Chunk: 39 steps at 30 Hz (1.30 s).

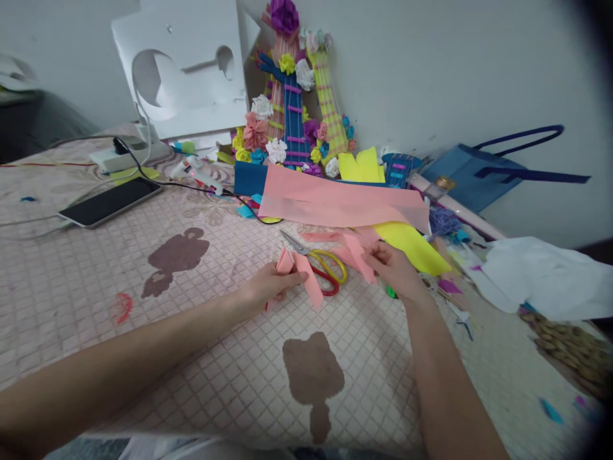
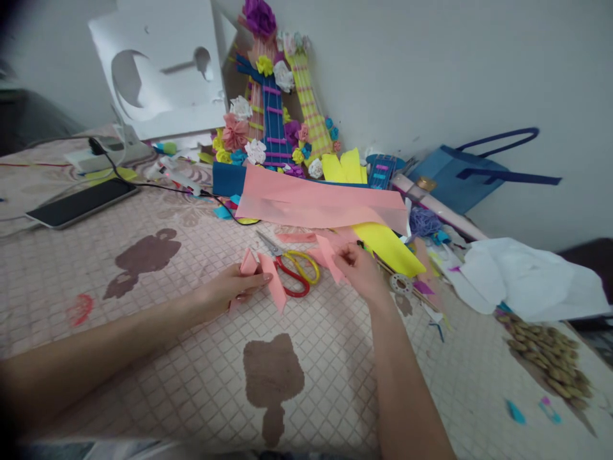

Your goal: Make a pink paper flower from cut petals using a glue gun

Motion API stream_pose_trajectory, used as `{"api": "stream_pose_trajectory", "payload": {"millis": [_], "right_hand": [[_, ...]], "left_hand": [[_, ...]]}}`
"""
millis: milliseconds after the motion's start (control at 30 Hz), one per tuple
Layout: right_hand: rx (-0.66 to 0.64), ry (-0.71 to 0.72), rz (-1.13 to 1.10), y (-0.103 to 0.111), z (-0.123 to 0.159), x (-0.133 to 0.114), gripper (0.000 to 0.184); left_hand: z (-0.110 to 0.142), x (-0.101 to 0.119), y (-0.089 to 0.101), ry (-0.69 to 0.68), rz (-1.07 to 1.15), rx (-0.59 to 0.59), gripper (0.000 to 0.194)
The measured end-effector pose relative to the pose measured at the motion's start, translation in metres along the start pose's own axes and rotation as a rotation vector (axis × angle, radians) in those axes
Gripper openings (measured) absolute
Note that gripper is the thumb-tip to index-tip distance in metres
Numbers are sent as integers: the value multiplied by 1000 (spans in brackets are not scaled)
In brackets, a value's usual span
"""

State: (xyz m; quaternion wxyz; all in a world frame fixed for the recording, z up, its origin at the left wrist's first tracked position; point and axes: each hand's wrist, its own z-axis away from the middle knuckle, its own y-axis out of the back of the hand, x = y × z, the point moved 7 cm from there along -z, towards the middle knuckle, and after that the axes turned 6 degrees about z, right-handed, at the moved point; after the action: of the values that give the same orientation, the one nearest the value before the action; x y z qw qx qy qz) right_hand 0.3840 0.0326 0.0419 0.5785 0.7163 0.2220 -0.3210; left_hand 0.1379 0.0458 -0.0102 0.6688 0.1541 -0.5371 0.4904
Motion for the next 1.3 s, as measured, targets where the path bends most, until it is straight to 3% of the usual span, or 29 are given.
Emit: {"api": "stream_pose_trajectory", "payload": {"millis": [167, 300, 400, 633, 800, 900, 1300], "right_hand": [[-67, -37, -412, -26, 11, -26, 27], [-153, -3, -453, -53, 24, -49, 24], [-163, 6, -421, -62, 30, -55, 21], [-129, 56, -336, -59, 32, -58, 17], [-206, 69, -298, -65, 33, -62, 16], [-177, 60, -294, -62, 32, -61, 17], [-173, 162, -152, -65, 37, -73, 7]], "left_hand": [[2, 2, -2, 1, 1, -9, 32], [3, 6, -4, -38, 26, -23, 32], [2, 6, -6, -54, 28, -36, 32], [1, 6, -5, -65, 34, -49, 35], [0, 5, -3, -63, 35, -13, 35], [-1, 5, -2, -79, 37, -3, 34], [-2, 5, -1, -79, -3, 17, 24]]}}
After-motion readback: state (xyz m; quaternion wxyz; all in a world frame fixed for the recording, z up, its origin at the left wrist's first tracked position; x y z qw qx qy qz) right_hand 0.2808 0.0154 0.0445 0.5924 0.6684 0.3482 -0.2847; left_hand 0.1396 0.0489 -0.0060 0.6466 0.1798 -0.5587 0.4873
